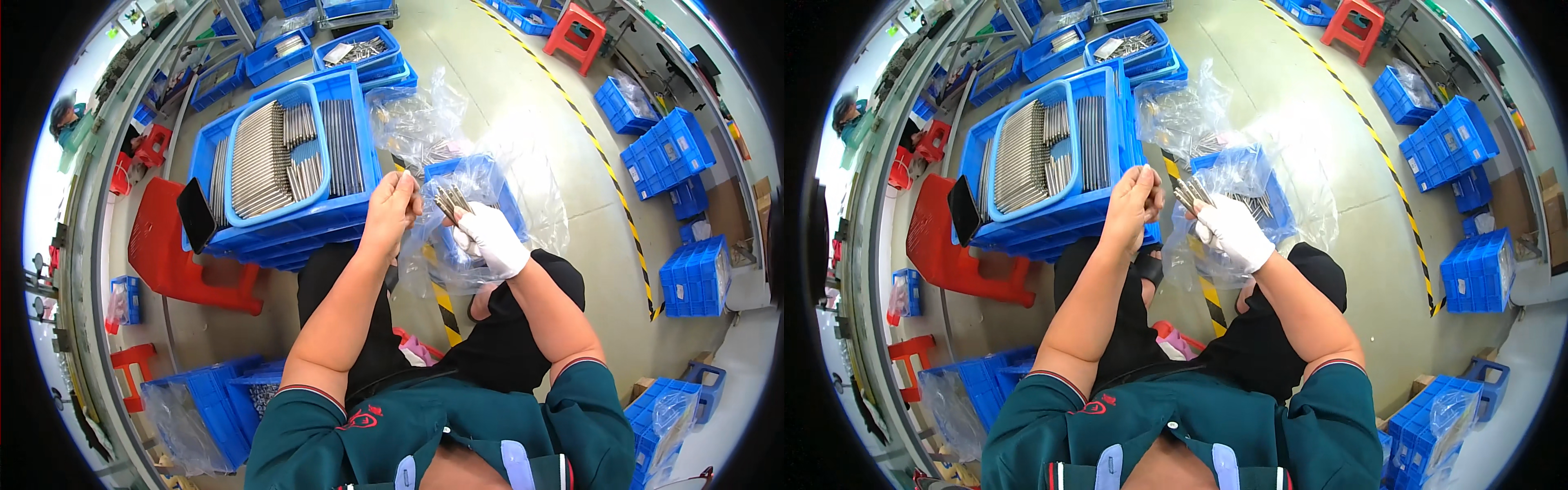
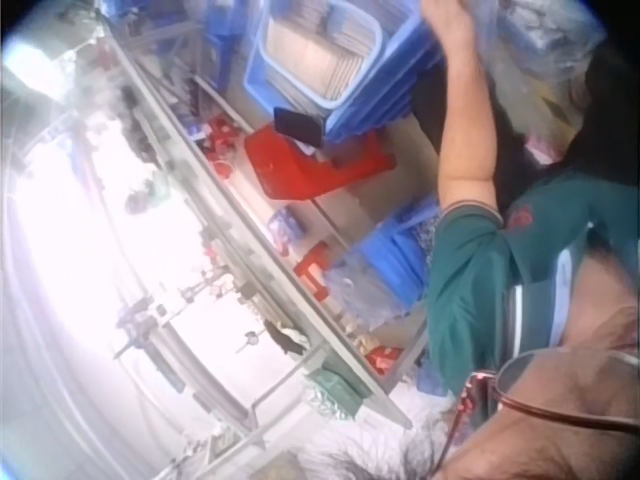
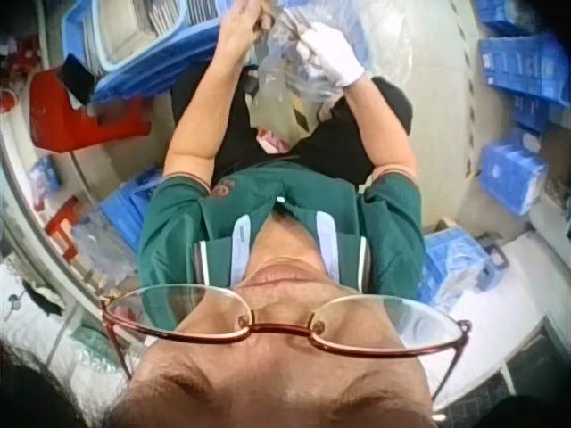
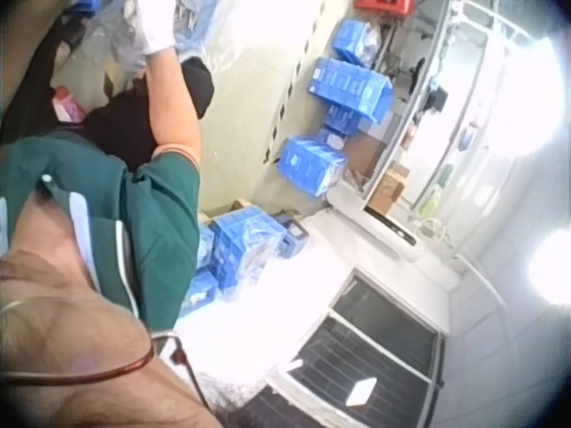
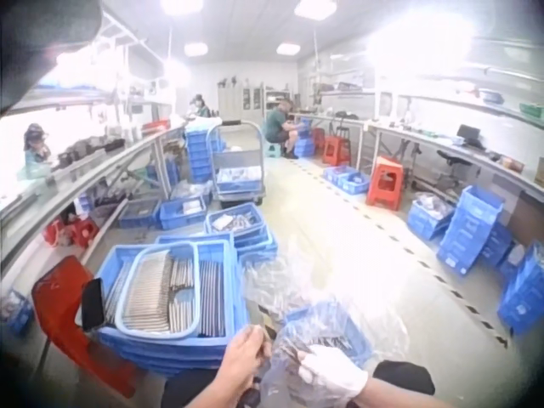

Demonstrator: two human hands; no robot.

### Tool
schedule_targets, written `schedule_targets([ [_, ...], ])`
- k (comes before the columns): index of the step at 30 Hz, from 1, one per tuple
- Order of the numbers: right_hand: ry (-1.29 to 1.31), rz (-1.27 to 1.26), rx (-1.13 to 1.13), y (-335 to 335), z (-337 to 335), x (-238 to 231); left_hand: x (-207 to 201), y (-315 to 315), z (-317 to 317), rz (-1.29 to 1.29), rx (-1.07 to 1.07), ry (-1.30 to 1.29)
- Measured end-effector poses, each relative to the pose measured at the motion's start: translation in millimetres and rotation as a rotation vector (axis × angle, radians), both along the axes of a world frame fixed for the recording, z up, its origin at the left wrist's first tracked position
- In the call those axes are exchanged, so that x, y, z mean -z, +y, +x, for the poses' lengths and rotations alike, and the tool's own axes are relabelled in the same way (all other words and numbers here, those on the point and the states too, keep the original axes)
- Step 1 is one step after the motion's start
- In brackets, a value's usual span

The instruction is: The person sits on the floor in a factory setting, sorting small cylindrical metal parts. They pick up handfuls of parts from a plastic bag, inspect them, and place them into a blue crate. The process is repeated continuously.

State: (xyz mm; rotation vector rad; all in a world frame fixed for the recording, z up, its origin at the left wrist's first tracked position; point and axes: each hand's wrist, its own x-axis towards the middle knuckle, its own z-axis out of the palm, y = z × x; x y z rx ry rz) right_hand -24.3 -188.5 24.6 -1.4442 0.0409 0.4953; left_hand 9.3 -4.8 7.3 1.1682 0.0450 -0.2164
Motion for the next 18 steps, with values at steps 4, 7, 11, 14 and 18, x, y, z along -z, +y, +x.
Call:
schedule_targets([
  [4,-0.037,0.014,0.053,-1,0,-5,5,-2,-3,-0.179,0.122,0.117],
  [7,-0.090,-0.023,0.076,-2,0,-2,5,0,-5,-0.275,0.179,0.131],
  [11,-0.192,-0.148,0.092,-2,2,-2,9,5,-2,-0.397,0.214,0.145],
  [14,-0.272,-0.224,0.111,-2,2,1,9,4,-3,-0.432,0.243,0.151],
  [18,-0.351,-0.317,0.109,-5,4,11,9,3,-4,-0.445,0.278,0.147],
])
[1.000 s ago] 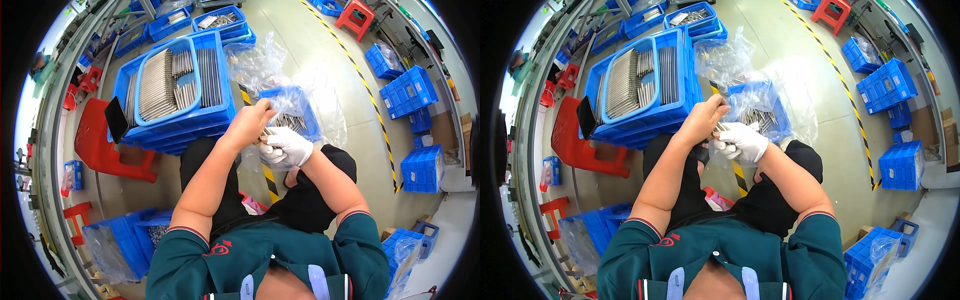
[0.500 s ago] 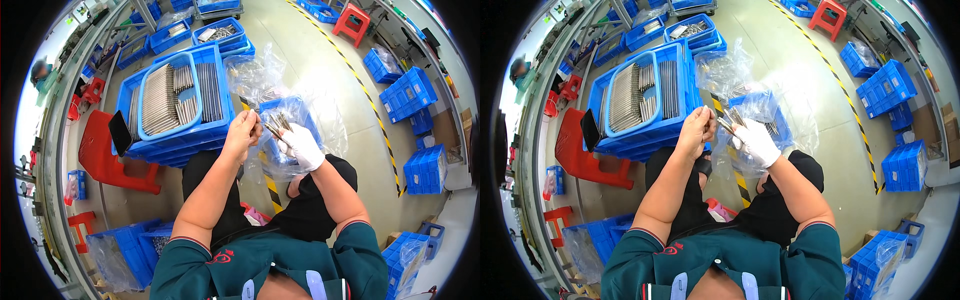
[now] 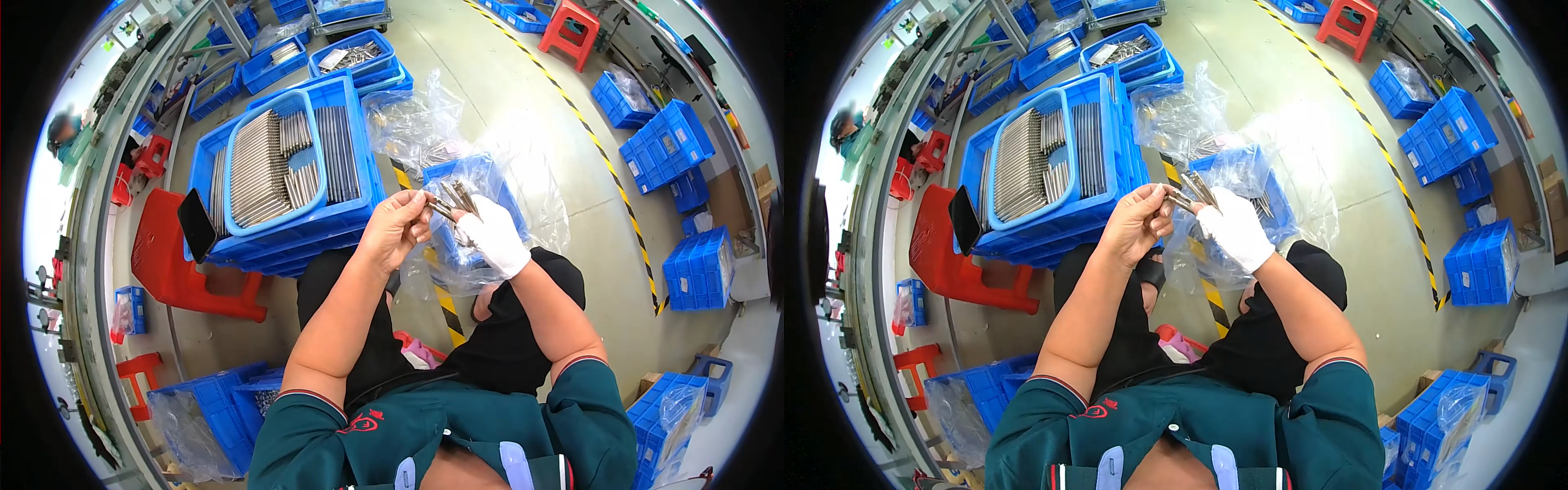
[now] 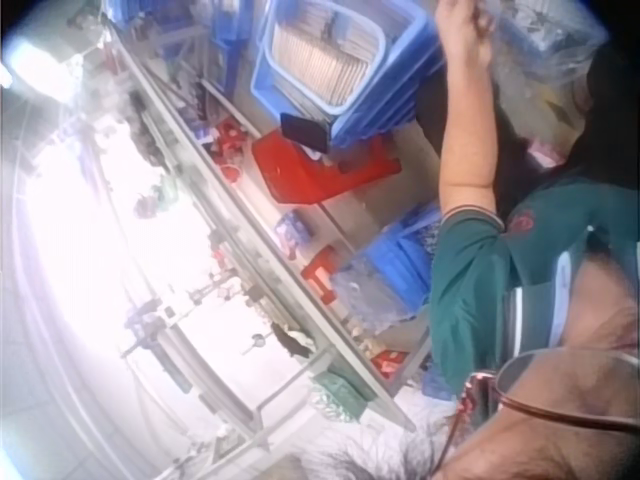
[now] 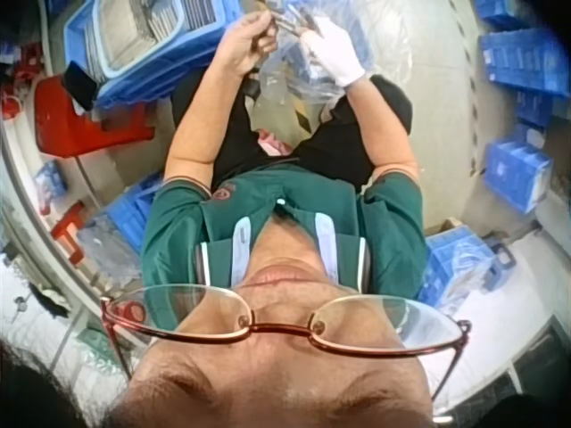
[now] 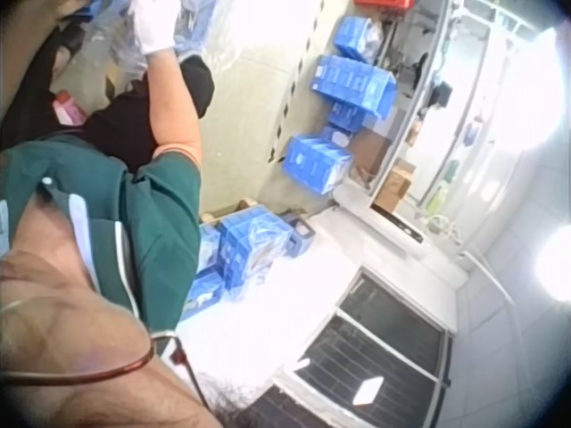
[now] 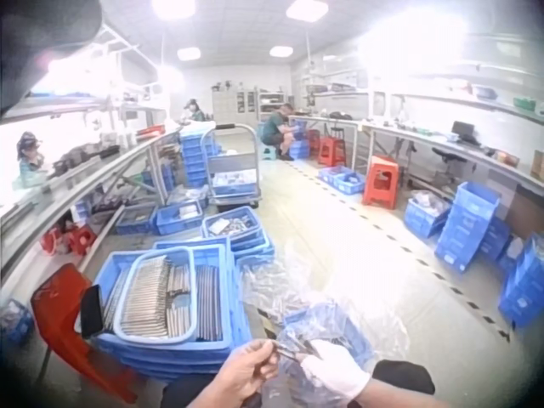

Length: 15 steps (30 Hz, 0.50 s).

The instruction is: The person sits on the floor in a factory setting, sorting small cylindrical metal parts. They pick up handfuls of parts from a plastic bag, inspect them, and place them into a blue crate. The process is repeated continuously.

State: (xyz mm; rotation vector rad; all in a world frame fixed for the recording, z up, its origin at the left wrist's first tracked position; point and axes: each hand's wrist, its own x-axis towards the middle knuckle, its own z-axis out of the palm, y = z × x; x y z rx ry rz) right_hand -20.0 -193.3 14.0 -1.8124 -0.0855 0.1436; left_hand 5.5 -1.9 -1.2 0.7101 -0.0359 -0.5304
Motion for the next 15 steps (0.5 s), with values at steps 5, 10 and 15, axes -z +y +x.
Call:
schedule_targets([
  [5,-0.033,-0.051,-0.010,0,-2,-6,-4,1,-2,0.097,-0.001,-0.026],
  [10,-0.171,-0.210,-0.016,-3,-2,-5,-11,4,-2,0.436,-0.004,-0.153],
  [15,-0.194,-0.207,-0.025,-2,-4,-13,-11,7,-3,0.295,0.074,-0.082],
])
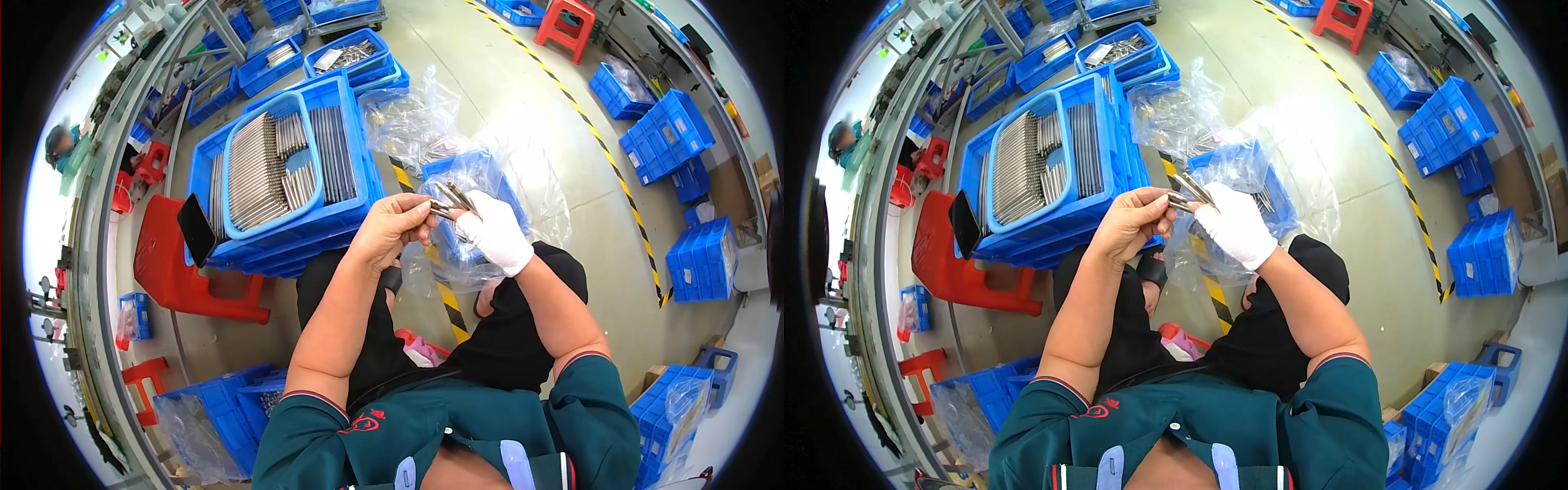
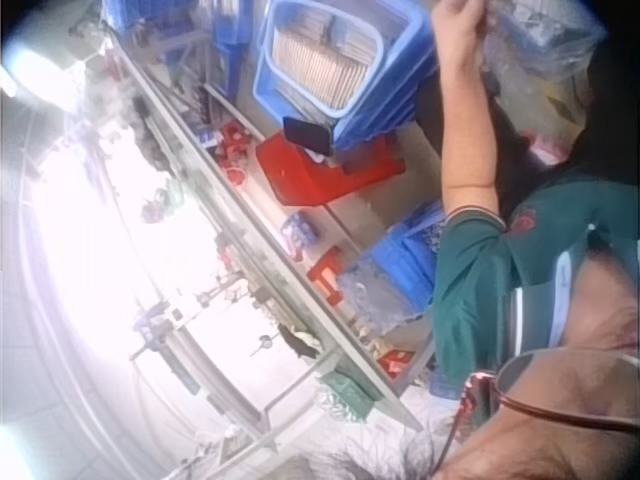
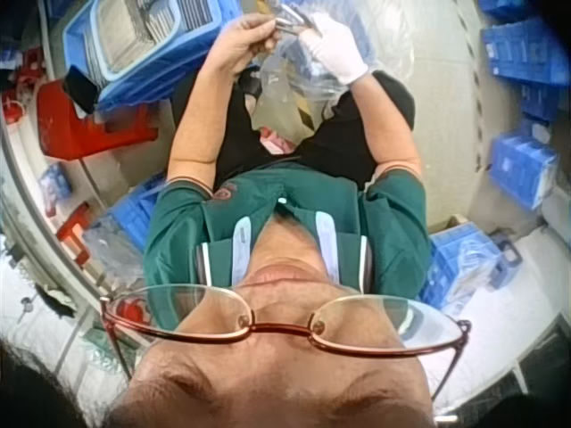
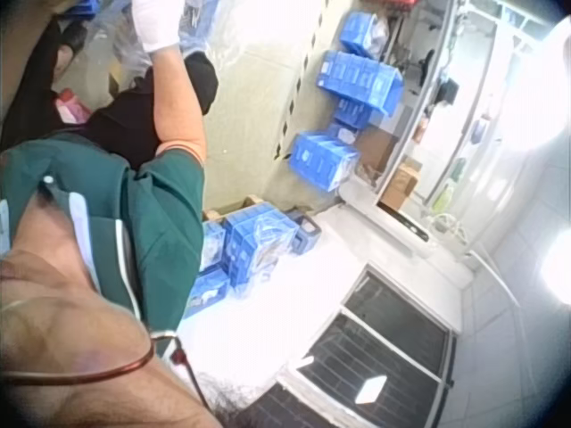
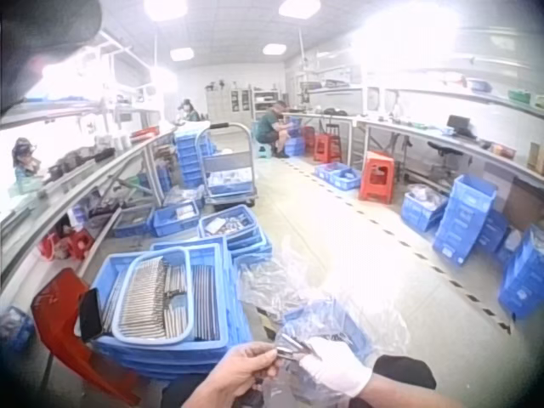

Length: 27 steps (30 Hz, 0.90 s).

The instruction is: The person sits on the floor in a factory setting, sorting small cylindrical metal parts. They pick up handfuls of parts from a plastic bag, inspect them, and place them into a blue crate. The process is repeated continuously.

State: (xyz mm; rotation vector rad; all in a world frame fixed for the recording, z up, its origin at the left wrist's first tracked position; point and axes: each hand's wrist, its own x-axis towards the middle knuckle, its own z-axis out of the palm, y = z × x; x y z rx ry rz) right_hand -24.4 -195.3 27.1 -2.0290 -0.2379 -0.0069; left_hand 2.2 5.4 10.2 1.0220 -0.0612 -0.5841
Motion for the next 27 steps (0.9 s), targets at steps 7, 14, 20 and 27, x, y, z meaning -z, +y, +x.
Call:
schedule_targets([
  [7,-0.019,-0.017,0.022,1.5,0.6,-2.3,0.2,-5.6,-2.4,0.196,-0.080,-0.135],
  [14,0.000,-0.039,-0.001,-0.9,2.7,0.7,-1.0,-8.8,-5.6,0.337,-0.175,-0.322],
  [20,0.005,-0.065,0.021,-2.4,2.6,-5.3,-1.8,-4.3,-0.5,0.273,-0.306,-0.324],
  [27,-0.025,-0.181,-0.050,1.0,0.8,-5.9,-1.9,-5.8,-1.7,0.266,-0.203,-0.241],
])
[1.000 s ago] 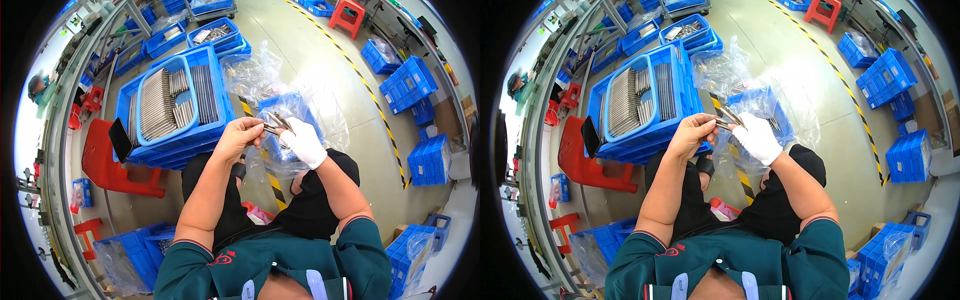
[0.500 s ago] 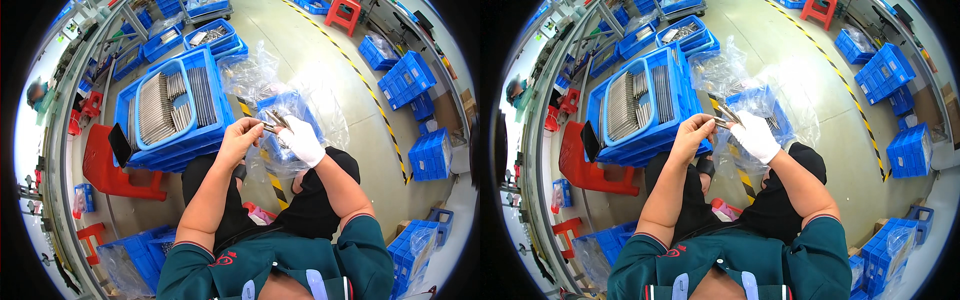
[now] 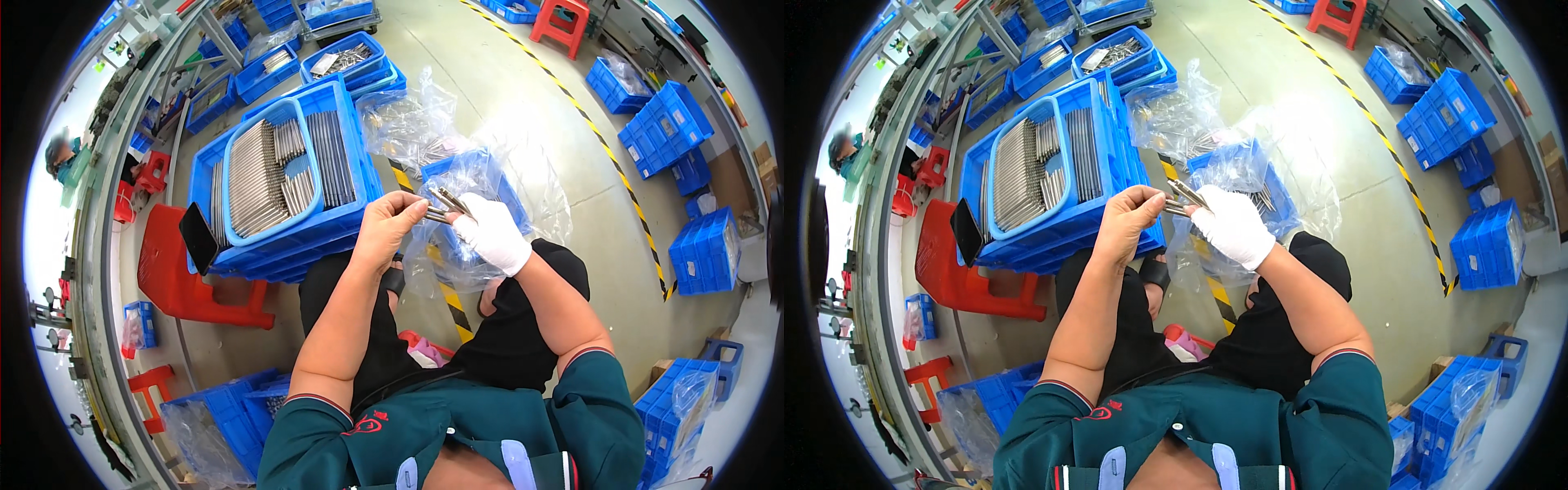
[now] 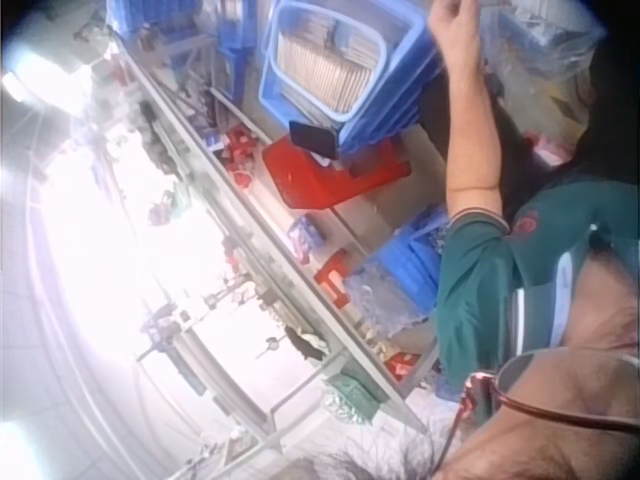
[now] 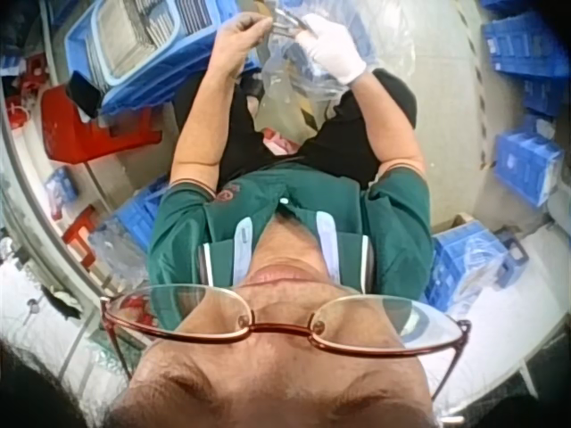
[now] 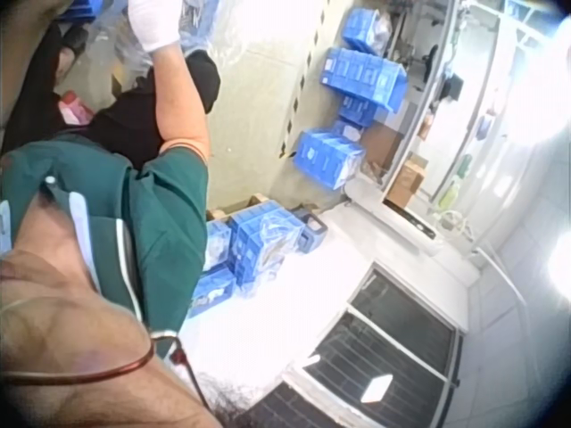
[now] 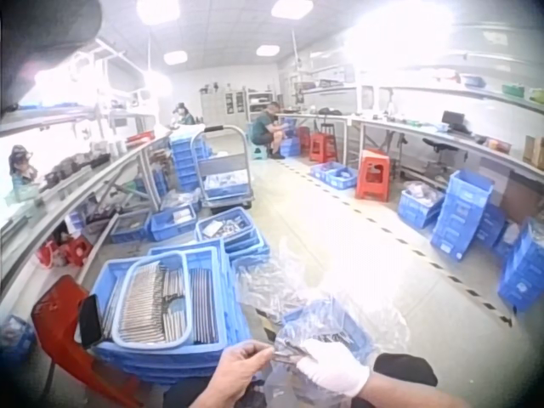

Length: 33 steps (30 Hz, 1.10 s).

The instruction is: The person sits on the floor in a factory setting, sorting small cylindrical metal parts. They pick up handfuls of parts from a plastic bag, inspect them, and place them into a blue crate. The process is repeated continuously.

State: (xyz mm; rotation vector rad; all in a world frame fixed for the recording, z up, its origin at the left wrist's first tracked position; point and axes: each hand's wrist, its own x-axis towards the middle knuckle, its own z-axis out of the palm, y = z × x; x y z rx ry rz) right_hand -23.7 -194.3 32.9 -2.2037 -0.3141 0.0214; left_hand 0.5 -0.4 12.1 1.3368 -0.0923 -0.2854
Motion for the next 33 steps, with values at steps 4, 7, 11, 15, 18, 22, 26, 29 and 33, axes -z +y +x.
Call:
schedule_targets([
  [4,-0.061,-0.066,-0.008,0,-2,0,-2,2,-1,-0.001,0.026,0.011],
  [7,-0.084,-0.096,-0.013,1,-4,-2,-1,1,-1,0.015,0.022,-0.032],
  [11,-0.019,-0.018,-0.028,0,-3,1,-1,2,-1,0.032,0.045,-0.010],
  [15,0.007,0.052,-0.047,-6,3,4,-1,5,2,0.128,-0.131,-0.101],
  [18,0.489,0.472,-0.064,-8,3,1,-5,2,2,0.019,-0.083,-0.031],
  [22,0.636,0.587,-0.107,-1,-1,-8,-5,4,2,-0.067,0.020,0.029],
  [26,0.653,0.586,-0.101,-1,-2,-9,-5,9,3,-0.082,0.071,0.053],
  [29,0.643,0.558,-0.118,-2,-2,-9,-6,11,4,-0.024,0.091,0.055],
  [33,0.627,0.571,-0.136,-3,-2,-12,-5,14,4,-0.016,0.130,0.040],
])
